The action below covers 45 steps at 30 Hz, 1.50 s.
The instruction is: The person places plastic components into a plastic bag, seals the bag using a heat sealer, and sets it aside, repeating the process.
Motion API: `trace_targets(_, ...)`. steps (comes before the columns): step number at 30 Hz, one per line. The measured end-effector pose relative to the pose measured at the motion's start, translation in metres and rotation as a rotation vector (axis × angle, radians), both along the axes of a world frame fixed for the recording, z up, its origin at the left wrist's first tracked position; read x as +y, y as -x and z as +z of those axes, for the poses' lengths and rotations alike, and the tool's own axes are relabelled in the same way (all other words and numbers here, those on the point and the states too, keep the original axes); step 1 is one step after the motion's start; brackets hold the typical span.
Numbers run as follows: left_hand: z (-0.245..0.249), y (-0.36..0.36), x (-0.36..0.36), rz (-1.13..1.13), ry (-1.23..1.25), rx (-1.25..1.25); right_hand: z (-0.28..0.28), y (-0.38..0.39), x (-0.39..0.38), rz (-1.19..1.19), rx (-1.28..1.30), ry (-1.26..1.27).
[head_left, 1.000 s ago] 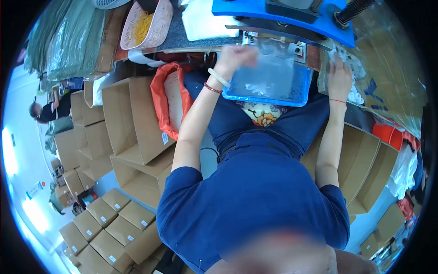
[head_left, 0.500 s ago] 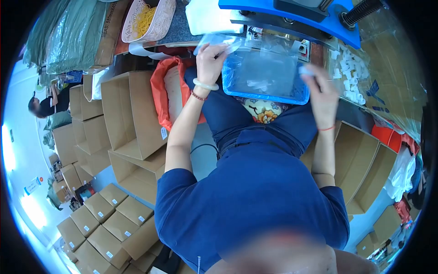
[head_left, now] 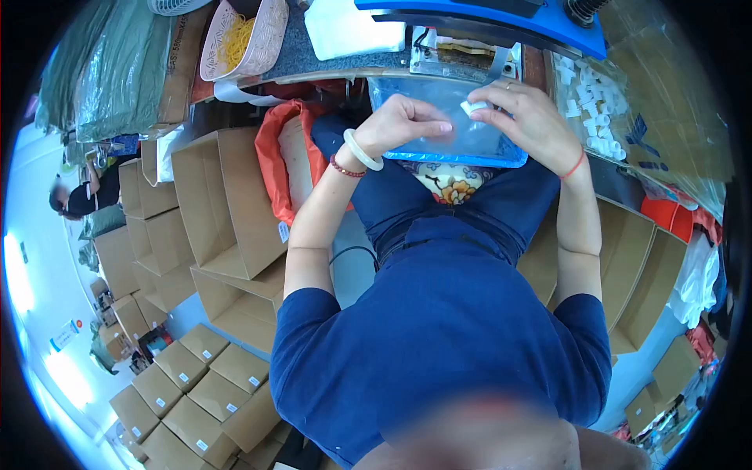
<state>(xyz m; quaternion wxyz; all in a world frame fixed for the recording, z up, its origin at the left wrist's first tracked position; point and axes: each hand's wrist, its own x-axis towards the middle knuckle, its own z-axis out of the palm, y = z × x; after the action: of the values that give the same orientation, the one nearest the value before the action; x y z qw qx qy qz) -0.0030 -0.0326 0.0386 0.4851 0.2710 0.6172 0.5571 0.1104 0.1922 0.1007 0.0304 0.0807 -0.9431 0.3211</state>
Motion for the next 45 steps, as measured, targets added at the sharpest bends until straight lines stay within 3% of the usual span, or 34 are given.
trace_targets(1,0.001,0.001,0.003,-0.022,0.009,-0.159,-0.011,0.002,0.002,-0.027,-0.067,0.082)
trace_targets(2,-0.009,0.003,0.006,-0.024,0.002,-0.151,-0.018,0.005,0.004,-0.05,-0.135,0.162)
trace_targets(3,-0.026,0.005,0.011,0.043,-0.033,-0.28,-0.019,0.008,0.005,-0.197,-0.247,0.314)
trace_targets(4,-0.029,0.006,0.019,0.109,-0.061,-0.415,-0.021,0.009,0.01,-0.198,-0.247,0.313)
trace_targets(6,-0.038,0.015,0.039,0.204,-0.158,-0.596,-0.026,0.001,0.028,-0.533,0.012,-0.065)
trace_targets(7,-0.042,0.021,0.05,0.201,-0.218,-0.633,-0.022,-0.01,0.044,-0.362,0.336,-0.509)
trace_targets(9,-0.046,0.025,0.066,0.292,-0.216,-0.695,-0.02,-0.029,0.041,-0.862,-0.004,-0.627)
trace_targets(11,-0.049,0.029,0.072,0.327,-0.195,-0.53,-0.061,-0.041,0.066,-0.883,-0.063,-0.649)
trace_targets(14,-0.047,0.023,0.061,0.33,-0.175,-0.556,-0.1,-0.044,0.094,-0.764,0.015,-0.714)
trace_targets(16,-0.028,0.038,0.037,0.251,0.147,0.026,-0.101,-0.045,0.096,-0.754,0.056,-0.58)
trace_targets(17,-0.044,0.055,0.025,0.424,-0.009,0.234,-0.11,-0.044,0.103,-0.743,0.198,-0.53)
trace_targets(19,-0.05,0.085,0.016,0.75,0.006,0.977,-0.102,-0.041,0.091,-0.775,0.265,-0.452)
trace_targets(20,-0.07,0.108,0.008,0.659,0.005,1.492,-0.096,-0.037,0.089,-0.819,0.348,-0.384)
trace_targets(22,-0.084,0.097,-0.01,0.304,0.165,1.482,-0.085,-0.043,0.085,-0.871,0.295,-0.292)
trace_targets(23,-0.087,0.082,-0.017,0.27,0.158,1.637,-0.078,-0.046,0.082,-0.925,0.244,-0.197)
trace_targets(24,-0.094,0.077,-0.025,0.334,0.112,1.627,-0.069,-0.045,0.077,-0.934,0.255,-0.194)
trace_targets(26,-0.088,0.068,-0.036,0.461,0.074,1.579,-0.051,-0.048,0.053,-0.933,0.189,0.24)
trace_targets(29,-0.058,0.052,-0.037,0.569,0.032,1.298,-0.033,-0.044,0.004,-0.695,0.157,0.337)
trace_targets(30,-0.044,0.041,-0.034,0.575,0.03,1.296,-0.039,-0.043,-0.014,-0.598,0.141,0.511)
trace_targets(31,-0.03,0.029,-0.032,0.608,0.09,0.995,-0.046,-0.04,-0.03,-0.532,0.12,0.551)
trace_targets(32,-0.021,0.021,-0.03,0.625,0.149,0.695,-0.045,-0.036,-0.037,-0.481,0.094,0.52)
trace_targets(33,-0.018,0.017,-0.03,0.549,0.113,0.601,-0.043,-0.032,-0.043,-0.432,0.065,0.494)
trace_targets(38,0.006,-0.008,-0.015,0.396,0.029,0.389,0.004,-0.008,-0.04,-0.3,0.489,0.288)
trace_targets(41,0.013,-0.009,-0.009,0.297,-0.031,0.408,0.008,-0.006,-0.028,-0.181,0.215,0.16)
trace_targets(43,0.012,-0.005,-0.007,0.073,0.021,0.148,0.009,-0.004,-0.013,-0.101,0.08,0.108)
trace_targets(44,0.009,-0.004,-0.006,0.066,0.024,0.15,0.007,-0.001,-0.006,-0.02,-0.041,0.05)
trace_targets(45,0.004,-0.002,-0.003,0.015,0.027,-0.063,-0.002,0.001,-0.002,0.007,-0.043,0.108)
